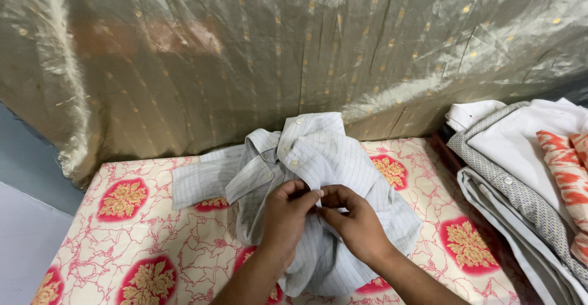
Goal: The person folds a light-colored striped shirt on a patterned table. They button the collar, lay the shirt flat, fold the sleeves inward, and then fold the body into a compact rectangle.
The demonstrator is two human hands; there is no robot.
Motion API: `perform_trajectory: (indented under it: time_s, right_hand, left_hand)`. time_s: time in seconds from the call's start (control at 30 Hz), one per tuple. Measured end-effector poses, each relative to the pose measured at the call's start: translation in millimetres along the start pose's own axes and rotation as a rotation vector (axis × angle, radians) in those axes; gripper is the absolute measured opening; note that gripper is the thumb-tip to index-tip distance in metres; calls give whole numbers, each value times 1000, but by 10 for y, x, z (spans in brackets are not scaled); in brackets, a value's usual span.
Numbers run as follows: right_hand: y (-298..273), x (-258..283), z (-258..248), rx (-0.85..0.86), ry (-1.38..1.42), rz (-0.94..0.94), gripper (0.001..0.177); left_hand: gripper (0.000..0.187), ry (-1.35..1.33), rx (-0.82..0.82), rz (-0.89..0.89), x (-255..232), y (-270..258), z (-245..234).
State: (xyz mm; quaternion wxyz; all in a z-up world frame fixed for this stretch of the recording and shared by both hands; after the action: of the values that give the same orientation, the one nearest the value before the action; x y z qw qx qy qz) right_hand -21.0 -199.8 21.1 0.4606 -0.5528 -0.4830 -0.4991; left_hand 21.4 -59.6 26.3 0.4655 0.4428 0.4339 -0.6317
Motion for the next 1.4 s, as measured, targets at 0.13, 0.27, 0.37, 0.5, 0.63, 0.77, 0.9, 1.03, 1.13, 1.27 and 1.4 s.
perform_trajectory:
  time_s: [0.13,0.27,0.37,0.5,0.63,0.77,0.9,1.03,1.13,1.27,1.4]
  right_hand:
    - [-82,91,74,-81,-341,220,32]
    - [-111,97,-30,-101,-492,334,31]
    - [-79,168,-241,-147,-473,132,29]
    - [-23,148,-586,-253,-486,106,29]
    - [48,82,-764,-224,-591,219,34]
    - [104,82,-785,-176,-711,248,44]
    - [110,307,-654,-218,-835,15,52]
    - [127,677,-336,-286,-930,-349,44]
    - [259,777,-94,-178,-909,-375,45]
    - [389,726,143,-51,-963,-395,44]
    - [517,564,231,-14,-1026,-404,27]
  left_hand:
    - [8,-202,0,8,-218,156,41]
    - [10,-345,-105,45,-473,539,-109]
    - [11,-406,-101,163,-679,878,-324]
    - [12,-371,-105,179,-636,1182,-555]
    - [22,-337,-89,122,-381,1308,-555]
    - [40,-87,-1,250,-321,1262,-486]
    - [33,452,-150,548,-456,912,-518]
    - [10,566,-108,548,-417,548,-351]
    - [9,659,-85,515,-325,307,-260]
    - [10,803,-148,495,-245,195,-306]
    - [19,830,-191,391,-114,237,-418]
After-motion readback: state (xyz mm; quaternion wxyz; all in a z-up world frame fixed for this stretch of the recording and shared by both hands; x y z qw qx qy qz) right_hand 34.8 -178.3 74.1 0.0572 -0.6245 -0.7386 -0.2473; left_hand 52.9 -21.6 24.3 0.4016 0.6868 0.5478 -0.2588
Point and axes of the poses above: each hand's wrist, its own y-axis towards the middle knuckle, its own z-axis out of the palm, x = y × z, the point moved 6 cm from there along y, towards the middle knuckle, and after that the axes turned 7 degrees about z, right-handed, at the moved point
